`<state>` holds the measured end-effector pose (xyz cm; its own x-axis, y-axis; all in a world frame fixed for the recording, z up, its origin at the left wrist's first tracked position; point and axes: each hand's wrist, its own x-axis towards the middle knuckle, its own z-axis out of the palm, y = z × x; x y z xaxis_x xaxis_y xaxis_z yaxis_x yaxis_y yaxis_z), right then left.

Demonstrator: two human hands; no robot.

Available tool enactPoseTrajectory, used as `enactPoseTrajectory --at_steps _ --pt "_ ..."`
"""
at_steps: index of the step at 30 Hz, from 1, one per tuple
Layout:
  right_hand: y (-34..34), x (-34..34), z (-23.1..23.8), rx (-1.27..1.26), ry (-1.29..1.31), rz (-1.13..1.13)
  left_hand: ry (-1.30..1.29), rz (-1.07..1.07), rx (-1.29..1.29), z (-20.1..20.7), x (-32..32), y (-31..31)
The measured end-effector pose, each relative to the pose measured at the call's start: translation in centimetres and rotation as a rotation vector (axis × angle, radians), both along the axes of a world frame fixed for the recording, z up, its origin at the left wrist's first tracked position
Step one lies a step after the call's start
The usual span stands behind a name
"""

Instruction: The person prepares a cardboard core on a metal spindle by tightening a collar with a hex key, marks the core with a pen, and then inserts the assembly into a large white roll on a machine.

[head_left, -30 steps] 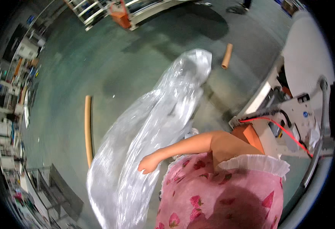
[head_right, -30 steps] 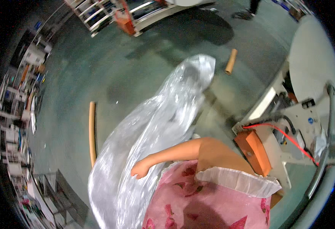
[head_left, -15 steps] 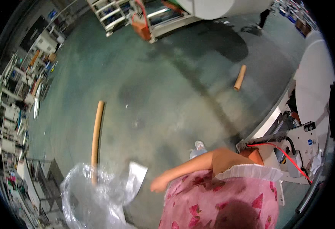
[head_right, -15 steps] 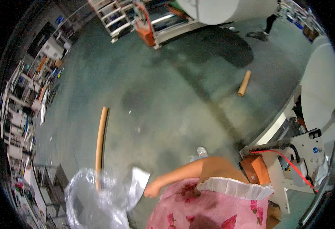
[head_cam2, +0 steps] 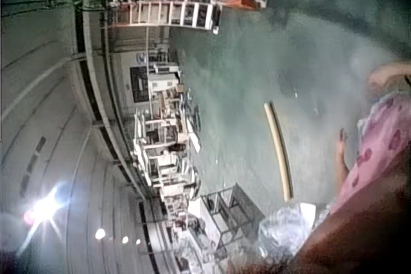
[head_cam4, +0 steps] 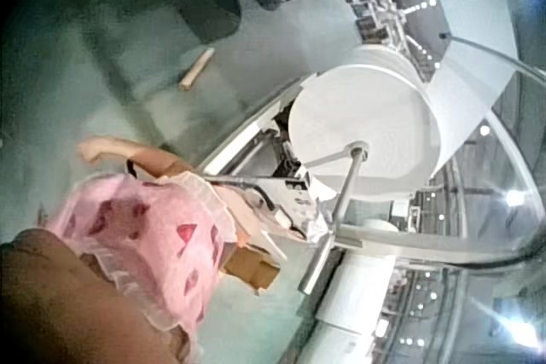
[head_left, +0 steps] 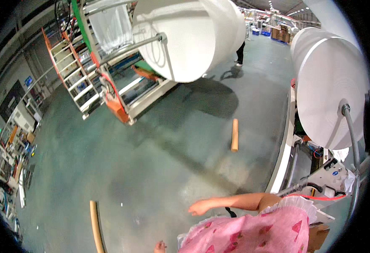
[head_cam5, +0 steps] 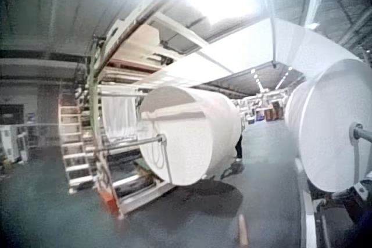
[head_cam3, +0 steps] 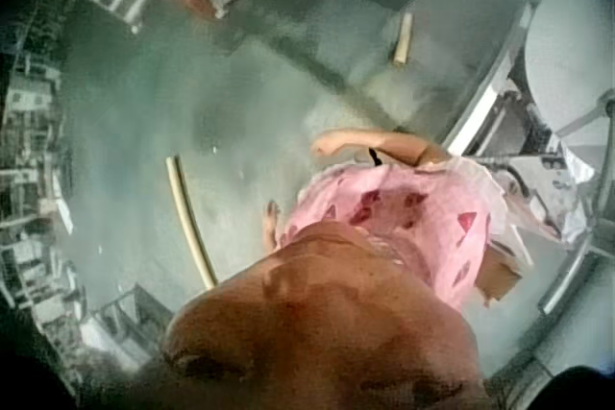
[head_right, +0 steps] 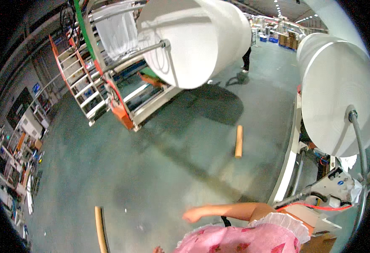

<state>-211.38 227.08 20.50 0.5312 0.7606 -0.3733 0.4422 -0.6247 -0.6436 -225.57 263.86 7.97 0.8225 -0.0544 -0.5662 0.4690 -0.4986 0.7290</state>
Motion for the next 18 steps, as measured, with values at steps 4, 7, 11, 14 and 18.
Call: enactPoseTrajectory --at_steps 4,7,11,14,18 --pt "2.8 4.1 -1.4 0.182 -0.012 0.019 0.100 0.025 0.006 1.5 8.2 -0.4" --pt "6.2 8.1 0.4 0.052 0.136 0.086 0.073 -0.016 0.087 0.8 13.3 1.7" --pt "6.5 14.6 -14.6 0.112 0.127 -0.144 0.103 -0.050 0.215 -0.7 18.9 7.2" --pt "3.4 19.0 -16.0 -0.241 0.146 -0.209 0.151 -0.065 0.327 -1.2 20.8 12.0" --pt "-4.4 20.9 -22.4 -0.507 0.526 -0.584 0.068 -0.353 0.558 -0.2 28.3 16.2"
